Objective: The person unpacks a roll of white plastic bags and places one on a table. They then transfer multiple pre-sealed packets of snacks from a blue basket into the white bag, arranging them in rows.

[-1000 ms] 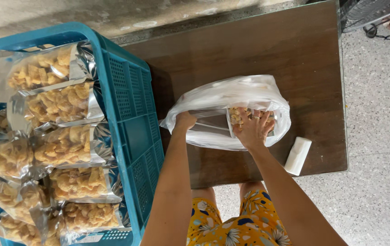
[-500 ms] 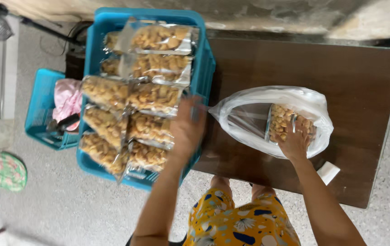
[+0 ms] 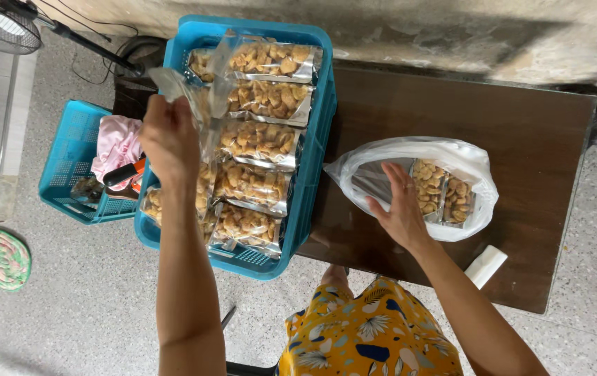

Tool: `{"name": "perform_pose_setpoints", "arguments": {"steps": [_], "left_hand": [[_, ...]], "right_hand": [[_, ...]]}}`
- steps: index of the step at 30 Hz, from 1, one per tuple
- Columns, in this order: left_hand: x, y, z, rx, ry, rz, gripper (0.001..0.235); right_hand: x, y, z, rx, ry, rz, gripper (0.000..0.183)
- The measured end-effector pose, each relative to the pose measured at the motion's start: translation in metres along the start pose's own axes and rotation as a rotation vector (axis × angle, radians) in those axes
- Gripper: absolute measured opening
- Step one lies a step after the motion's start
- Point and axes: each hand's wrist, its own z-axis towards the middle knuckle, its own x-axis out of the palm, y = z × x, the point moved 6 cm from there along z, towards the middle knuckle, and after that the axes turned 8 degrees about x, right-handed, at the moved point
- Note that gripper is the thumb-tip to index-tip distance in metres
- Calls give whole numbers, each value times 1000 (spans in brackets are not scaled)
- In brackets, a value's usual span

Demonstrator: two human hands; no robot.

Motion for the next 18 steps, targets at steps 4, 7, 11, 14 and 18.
{"name": "perform_pose_setpoints", "arguments": {"steps": [4,7,11,14,18], "left_hand": [[-65,-109,-38,-91,17,-574,10],[-38,-179,-83,-341,142,-1151,13],[52,-245,-146,-655,528,-1488,13],[128,-268,-192,-920,721,-1563,14],[244,-247,-240,-959,996,-1538,34]], "right_hand": [[-6,71,2,-169,-133,110,111],[-23,75,-16,-101,-264,10,120],[-51,25,-55,-184,-588,-8,115],[-49,-52,-100,142,-446,-77,111],[-38,-111,-152,347,-338,-25,93]]}}
